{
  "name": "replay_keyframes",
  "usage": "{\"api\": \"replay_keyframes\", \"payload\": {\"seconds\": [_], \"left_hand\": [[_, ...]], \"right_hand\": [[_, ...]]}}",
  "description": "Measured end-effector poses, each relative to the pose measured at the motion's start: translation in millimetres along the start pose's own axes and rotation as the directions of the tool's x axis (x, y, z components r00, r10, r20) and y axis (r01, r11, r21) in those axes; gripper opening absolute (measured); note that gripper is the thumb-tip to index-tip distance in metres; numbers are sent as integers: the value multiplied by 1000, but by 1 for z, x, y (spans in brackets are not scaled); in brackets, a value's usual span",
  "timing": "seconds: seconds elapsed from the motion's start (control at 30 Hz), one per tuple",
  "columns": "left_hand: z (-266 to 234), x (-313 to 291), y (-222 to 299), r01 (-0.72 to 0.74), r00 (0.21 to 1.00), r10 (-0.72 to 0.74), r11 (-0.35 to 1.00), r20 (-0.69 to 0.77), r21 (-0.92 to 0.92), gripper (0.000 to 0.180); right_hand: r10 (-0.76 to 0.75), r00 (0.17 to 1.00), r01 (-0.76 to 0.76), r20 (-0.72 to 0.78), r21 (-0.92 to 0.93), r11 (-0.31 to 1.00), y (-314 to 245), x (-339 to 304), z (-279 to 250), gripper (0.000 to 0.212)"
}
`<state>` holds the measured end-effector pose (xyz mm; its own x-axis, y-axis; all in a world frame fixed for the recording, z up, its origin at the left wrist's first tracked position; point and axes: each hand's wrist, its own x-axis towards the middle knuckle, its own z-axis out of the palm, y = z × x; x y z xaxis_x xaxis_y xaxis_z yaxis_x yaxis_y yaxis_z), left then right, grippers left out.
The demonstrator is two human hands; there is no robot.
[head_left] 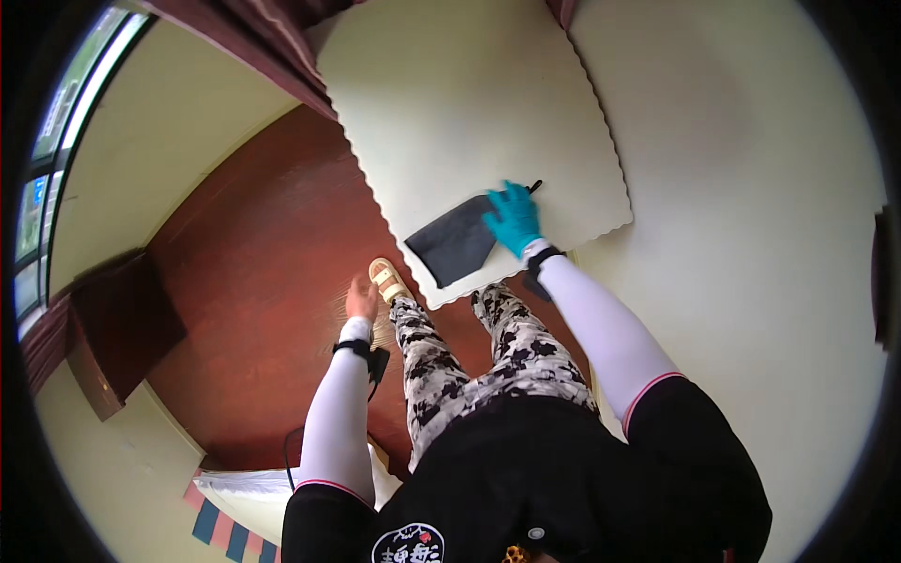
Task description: Wiping down the tops of various pieces of furniture including a storage box, a window sill, and a table using a cleaning cloth.
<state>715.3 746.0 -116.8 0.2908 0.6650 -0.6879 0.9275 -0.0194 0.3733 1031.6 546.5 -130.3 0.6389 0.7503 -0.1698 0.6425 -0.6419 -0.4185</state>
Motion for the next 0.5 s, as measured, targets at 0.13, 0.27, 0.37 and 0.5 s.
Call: {"api": "replay_keyframes", "payload": {"seconds": [0.13, 0.27, 0.37, 0.5], "left_hand": [[46, 91, 69, -285, 912, 278, 958, -301, 22, 66], [72, 142, 152, -187, 870, 322, 916, -373, 354, 69], [65, 170, 150, -93, 798, 390, 832, -459, 546, 72], [79, 162, 170, -148, 777, 428, 837, -462, 527, 71]], "right_hand": [[-11, 978, 16, 210, -24, 1000, -62, -2, 61, 67], [-196, 979, 197, 57, -10, 980, -60, -72, 108, 25], [-318, 948, 316, 4, 97, 944, -33, -91, 105, 17], [514, 845, -281, 150, 941, 188, 67, -10, 53, 10]]}}
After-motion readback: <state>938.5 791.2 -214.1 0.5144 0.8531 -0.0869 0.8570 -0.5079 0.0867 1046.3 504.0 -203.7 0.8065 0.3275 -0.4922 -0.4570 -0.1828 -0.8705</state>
